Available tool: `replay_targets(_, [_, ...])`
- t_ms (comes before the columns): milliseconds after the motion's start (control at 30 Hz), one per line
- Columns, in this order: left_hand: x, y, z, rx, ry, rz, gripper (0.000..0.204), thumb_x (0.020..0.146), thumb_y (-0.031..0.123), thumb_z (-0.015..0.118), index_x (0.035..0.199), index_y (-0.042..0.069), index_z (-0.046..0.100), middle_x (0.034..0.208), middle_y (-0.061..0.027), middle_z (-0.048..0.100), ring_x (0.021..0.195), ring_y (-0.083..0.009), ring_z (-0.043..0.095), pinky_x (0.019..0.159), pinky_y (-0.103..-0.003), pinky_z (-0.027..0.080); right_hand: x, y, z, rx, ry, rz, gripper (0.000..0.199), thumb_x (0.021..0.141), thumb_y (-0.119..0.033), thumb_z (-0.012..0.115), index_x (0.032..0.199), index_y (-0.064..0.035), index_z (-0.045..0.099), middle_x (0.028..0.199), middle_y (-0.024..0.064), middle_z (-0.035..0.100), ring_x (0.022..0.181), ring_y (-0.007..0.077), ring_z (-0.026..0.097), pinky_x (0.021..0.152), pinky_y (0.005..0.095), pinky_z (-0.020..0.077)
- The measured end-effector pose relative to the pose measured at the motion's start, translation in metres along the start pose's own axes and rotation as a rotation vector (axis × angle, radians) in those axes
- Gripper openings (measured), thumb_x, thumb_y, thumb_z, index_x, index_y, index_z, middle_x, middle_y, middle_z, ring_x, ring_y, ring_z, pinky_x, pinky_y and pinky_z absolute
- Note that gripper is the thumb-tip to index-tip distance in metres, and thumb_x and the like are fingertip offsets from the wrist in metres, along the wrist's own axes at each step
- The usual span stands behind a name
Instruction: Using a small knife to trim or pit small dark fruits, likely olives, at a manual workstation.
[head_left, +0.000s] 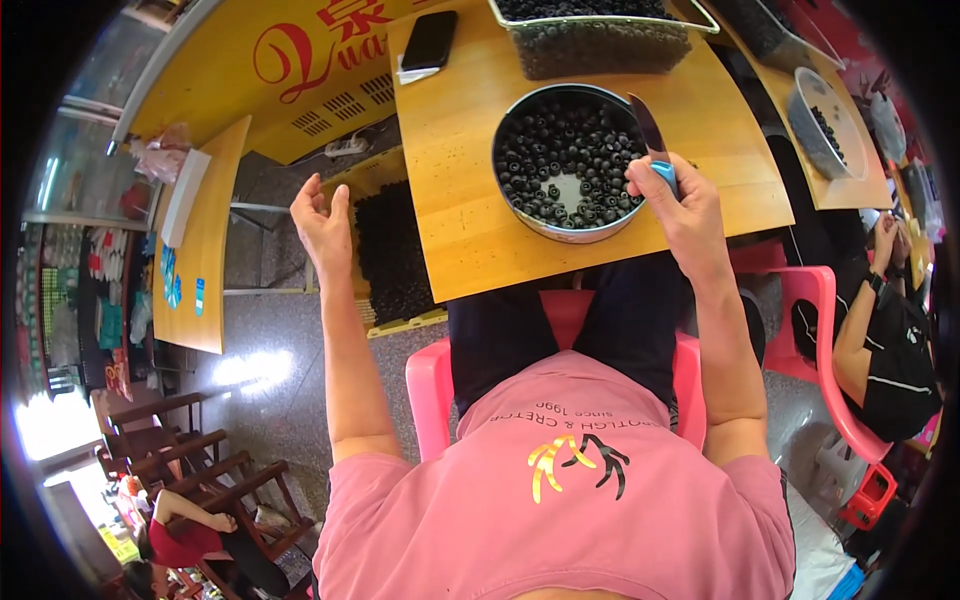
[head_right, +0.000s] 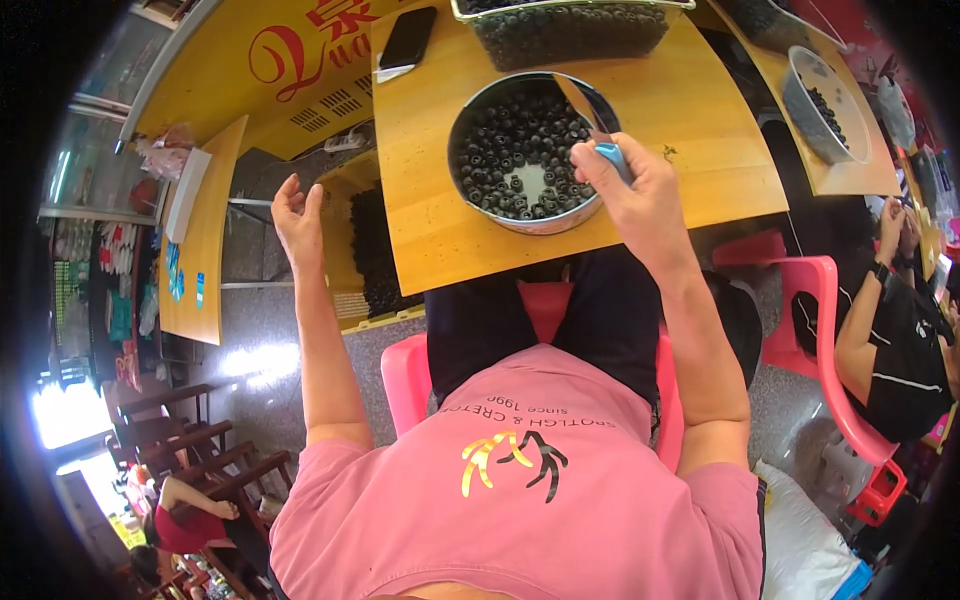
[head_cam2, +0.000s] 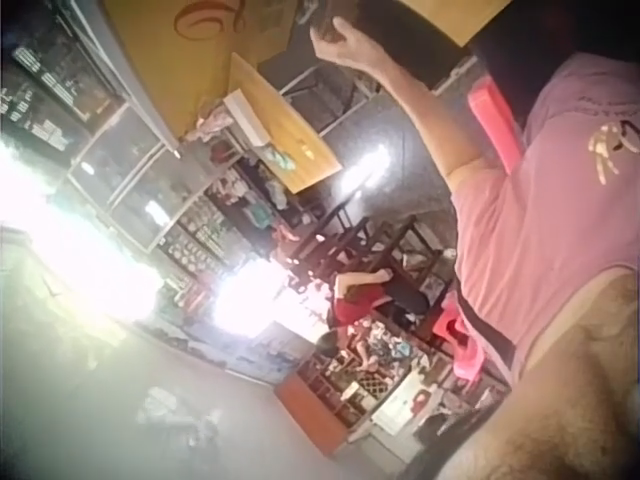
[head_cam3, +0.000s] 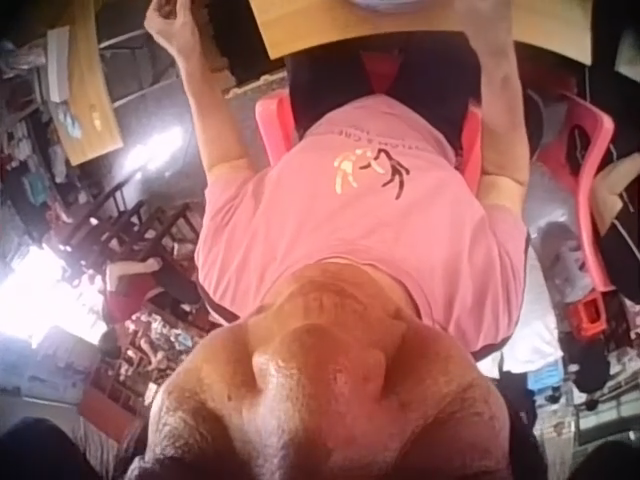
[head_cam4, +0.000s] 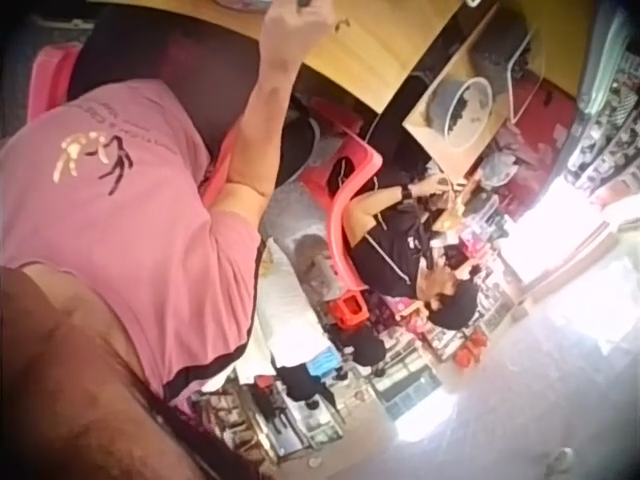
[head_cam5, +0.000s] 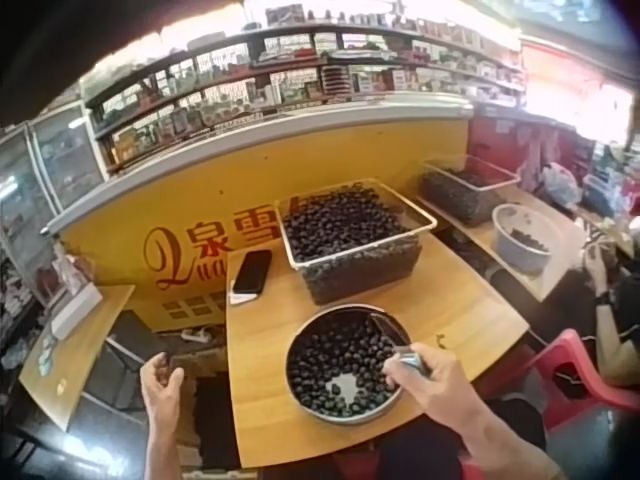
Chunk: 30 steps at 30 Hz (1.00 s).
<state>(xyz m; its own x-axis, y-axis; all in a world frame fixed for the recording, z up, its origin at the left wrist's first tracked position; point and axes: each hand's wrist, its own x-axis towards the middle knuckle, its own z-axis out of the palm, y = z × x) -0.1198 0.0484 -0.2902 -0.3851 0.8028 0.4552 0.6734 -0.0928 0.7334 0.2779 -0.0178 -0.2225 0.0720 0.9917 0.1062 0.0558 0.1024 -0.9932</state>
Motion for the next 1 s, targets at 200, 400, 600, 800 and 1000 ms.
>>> replay_targets(200, [-0.021, 0.083, 0.028, -0.429, -0.317, 0.171, 0.024, 0.088, 0.005, 0.066, 0.111, 0.001, 0.063, 0.103, -0.0101, 0.065, 0.09, -0.0197, 0.063, 0.078, -0.029, 0.05, 0.003, 0.007, -0.006, -0.029, 0.012, 0.016, 0.023, 0.092, -0.019, 0.066, 0.101, 0.0017, 0.063, 0.088, 0.0032, 0.063, 0.081, 0.0087, 0.059, 0.076, 0.0227, 0.0469])
replay_targets(400, [-0.028, 0.164, 0.074, -0.132, -0.908, 0.729, 0.013, 0.084, 0.005, 0.064, 0.095, 0.002, 0.067, 0.088, -0.014, 0.066, 0.082, -0.0294, 0.064, 0.071, -0.035, 0.05, -0.002, 0.0, -0.007, -0.025, 0.009, 0.012, 0.024, 0.093, -0.02, 0.065, 0.102, 0.0024, 0.063, 0.088, 0.0025, 0.064, 0.081, 0.0081, 0.059, 0.076, 0.0219, 0.0468])
replay_targets(600, [-0.034, 0.178, 0.123, 0.459, -1.108, 0.772, 0.017, 0.081, 0.02, 0.064, 0.084, 0.003, 0.065, 0.086, -0.0144, 0.067, 0.086, -0.0344, 0.063, 0.071, -0.045, 0.048, -0.007, -0.003, -0.011, -0.057, 0.003, -0.028, 0.022, 0.093, -0.02, 0.065, 0.099, 0.0008, 0.064, 0.08, -0.0009, 0.061, 0.077, 0.0056, 0.055, 0.071, 0.021, 0.0437])
replay_targets(800, [-0.045, 0.172, 0.134, 0.287, -1.067, 0.807, 0.016, 0.08, 0.017, 0.068, 0.091, 0.005, 0.066, 0.082, -0.0127, 0.067, 0.077, -0.0292, 0.064, 0.067, -0.04, 0.049, -0.007, 0.001, -0.012, -0.043, -0.011, -0.022, 0.024, 0.093, -0.022, 0.065, 0.1, 0.0007, 0.064, 0.08, -0.001, 0.06, 0.076, 0.0053, 0.055, 0.071, 0.0205, 0.0435])
replay_targets(1000, [-0.045, 0.193, 0.116, -0.952, -1.08, -0.258, 0.019, 0.086, 0.014, 0.071, 0.097, 0.0, 0.065, 0.079, -0.0064, 0.066, 0.071, -0.0128, 0.062, 0.065, -0.025, 0.049, -0.004, 0.0, 0.001, 0.055, 0.034, -0.049, 0.025, 0.091, -0.02, 0.068, 0.105, 0.0006, 0.063, 0.089, 0.001, 0.063, 0.082, 0.0056, 0.057, 0.077, 0.0202, 0.0458])
